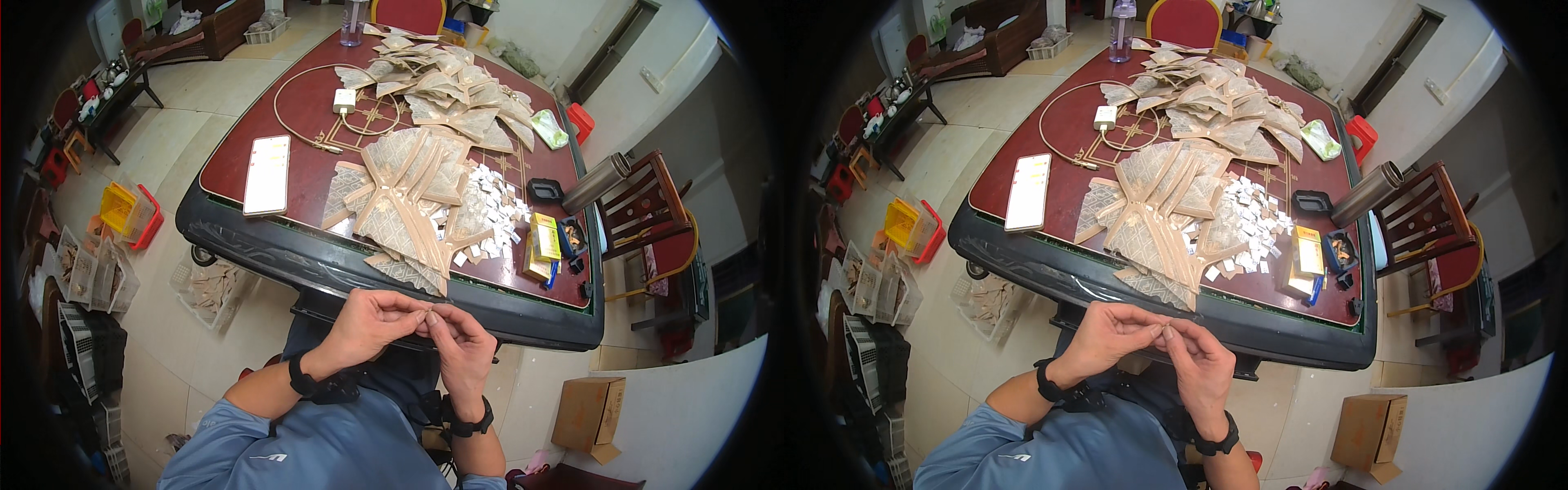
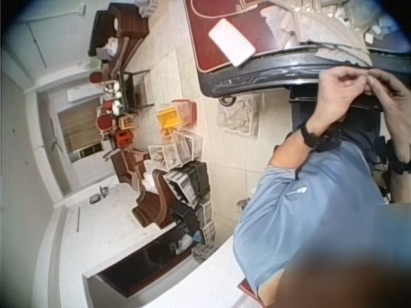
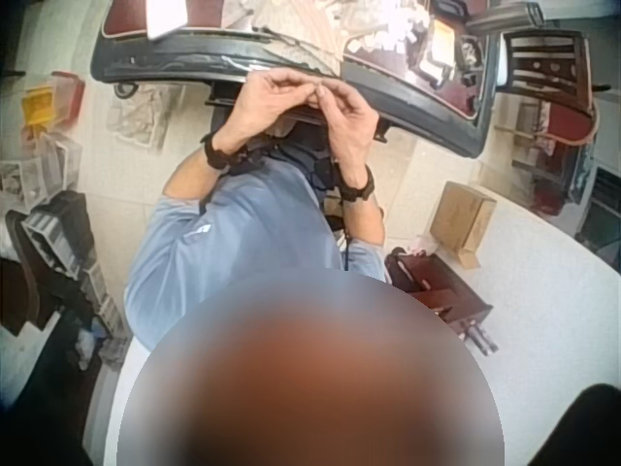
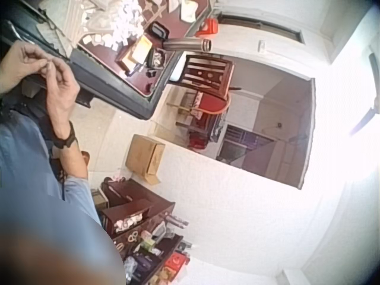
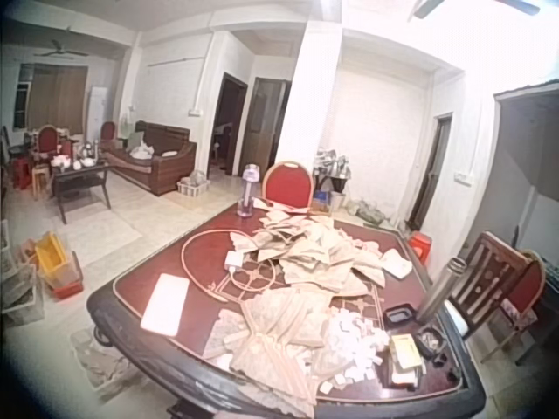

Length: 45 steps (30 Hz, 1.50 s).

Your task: The person is folding and assembling paper bows from pre-cut pieces.

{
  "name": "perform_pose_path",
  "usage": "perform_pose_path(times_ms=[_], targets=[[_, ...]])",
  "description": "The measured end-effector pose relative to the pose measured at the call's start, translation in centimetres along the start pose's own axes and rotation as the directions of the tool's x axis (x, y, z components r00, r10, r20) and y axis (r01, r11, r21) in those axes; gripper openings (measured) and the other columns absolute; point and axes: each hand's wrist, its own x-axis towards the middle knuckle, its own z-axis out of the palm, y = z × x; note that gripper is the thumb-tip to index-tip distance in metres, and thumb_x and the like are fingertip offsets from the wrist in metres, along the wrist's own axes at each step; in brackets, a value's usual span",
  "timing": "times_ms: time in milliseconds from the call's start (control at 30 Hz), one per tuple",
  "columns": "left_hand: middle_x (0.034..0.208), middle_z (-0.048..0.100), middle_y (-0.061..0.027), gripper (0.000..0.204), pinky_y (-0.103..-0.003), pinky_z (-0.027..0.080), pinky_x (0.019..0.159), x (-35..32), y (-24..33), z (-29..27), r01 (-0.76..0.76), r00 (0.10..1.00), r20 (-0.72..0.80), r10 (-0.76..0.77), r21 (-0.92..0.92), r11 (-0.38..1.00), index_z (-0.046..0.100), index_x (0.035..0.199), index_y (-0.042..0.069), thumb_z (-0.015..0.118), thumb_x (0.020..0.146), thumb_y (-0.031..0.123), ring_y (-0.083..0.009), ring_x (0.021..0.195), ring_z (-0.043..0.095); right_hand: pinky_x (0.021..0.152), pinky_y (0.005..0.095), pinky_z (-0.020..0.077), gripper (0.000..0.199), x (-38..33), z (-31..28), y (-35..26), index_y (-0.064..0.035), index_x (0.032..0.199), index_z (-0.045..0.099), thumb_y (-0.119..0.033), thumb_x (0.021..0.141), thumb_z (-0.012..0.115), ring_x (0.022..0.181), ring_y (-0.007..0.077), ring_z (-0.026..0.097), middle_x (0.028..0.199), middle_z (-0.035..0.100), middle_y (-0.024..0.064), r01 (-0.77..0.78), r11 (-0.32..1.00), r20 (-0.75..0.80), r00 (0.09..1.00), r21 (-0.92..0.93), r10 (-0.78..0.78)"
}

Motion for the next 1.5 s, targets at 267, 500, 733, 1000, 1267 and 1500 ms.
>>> perform_pose_path(times_ms=[267, 500, 733, 1000, 1267, 1500], targets=[[0.098, 0.069, -0.0155, 0.021, -0.025, 0.057, 0.082, 0.1, 0.3, 0.0, 0.017, 1.000, -0.025, -0.016, 0.043, 0.999, 0.062, 0.109, -0.013, 0.061, 0.093, 0.002, -0.0164, 0.089, 0.068, 0.079, 0.0281, 0.0584, 0.020, 0.0, 0.0, 0.1, 0.0114, 0.109, 0.061, 0.005, 0.090, 0.061, 0.086, 0.0182, 0.069, 0.098, 0.068, 0.0163, -0.022, 0.999, 0.018, 1.000, -0.024, 0.023], [0.102, 0.069, -0.0127, 0.018, -0.027, 0.054, 0.084, -0.2, -0.9, 0.5, -0.038, 0.994, -0.097, 0.041, 0.033, 0.999, 0.065, 0.105, -0.009, 0.060, 0.094, 0.003, -0.0139, 0.091, 0.066, 0.082, 0.0277, 0.0568, 0.024, -0.1, 0.2, 0.9, 0.0108, 0.113, 0.058, 0.004, 0.090, 0.062, 0.090, 0.0180, 0.068, 0.102, 0.067, 0.0160, 0.070, 0.994, 0.002, 0.998, -0.089, -0.070], [0.103, 0.069, -0.0136, 0.013, -0.033, 0.053, 0.081, -0.6, -0.5, 0.9, -0.410, 0.827, 0.043, 0.560, 0.729, 0.549, 0.065, 0.100, -0.002, 0.064, 0.087, 0.002, -0.0231, 0.093, 0.067, 0.081, 0.0297, 0.0589, 0.027, 0.2, -0.2, -0.1, 0.0109, 0.114, 0.057, 0.004, 0.089, 0.063, 0.091, 0.0195, 0.068, 0.104, 0.068, 0.0181, -0.112, 0.991, 0.034, 0.993, 0.066, 0.110], [0.099, 0.068, -0.0134, 0.018, -0.035, 0.053, 0.080, -0.5, -0.7, 0.9, -0.534, 0.686, 0.258, 0.680, 0.814, 0.230, 0.065, 0.098, -0.001, 0.067, 0.080, -0.006, -0.0286, 0.088, 0.066, 0.080, 0.0295, 0.0589, 0.026, 0.4, -1.0, 0.2, 0.0099, 0.113, 0.058, 0.005, 0.089, 0.063, 0.089, 0.0188, 0.068, 0.102, 0.068, 0.0179, -0.141, 0.980, 0.068, 0.989, 0.142, 0.133], [0.100, 0.068, -0.0138, 0.014, -0.033, 0.054, 0.079, -1.0, -0.9, 1.4, -0.499, 0.753, 0.154, 0.639, 0.767, 0.403, 0.065, 0.097, -0.002, 0.065, 0.083, -0.004, -0.0264, 0.087, 0.068, 0.079, 0.0240, 0.0550, 0.021, -0.6, -0.3, 0.6, 0.0078, 0.109, 0.059, 0.005, 0.088, 0.064, 0.086, 0.0125, 0.066, 0.098, 0.067, 0.0110, -0.018, 0.999, 0.001, 1.000, 0.033, 0.018], [0.101, 0.069, -0.0119, 0.014, -0.030, 0.054, 0.080, -0.8, -1.4, 0.8, -0.368, 0.887, -0.006, 0.463, 0.598, 0.712, 0.065, 0.102, -0.003, 0.062, 0.089, 0.001, -0.0197, 0.091, 0.067, 0.072, 0.0195, 0.0503, 0.022, -0.5, 0.1, 0.9, 0.0042, 0.108, 0.059, 0.005, 0.087, 0.066, 0.080, 0.0070, 0.061, 0.093, 0.066, 0.0075, 0.027, 0.999, -0.066, 0.997, -0.022, -0.028]])
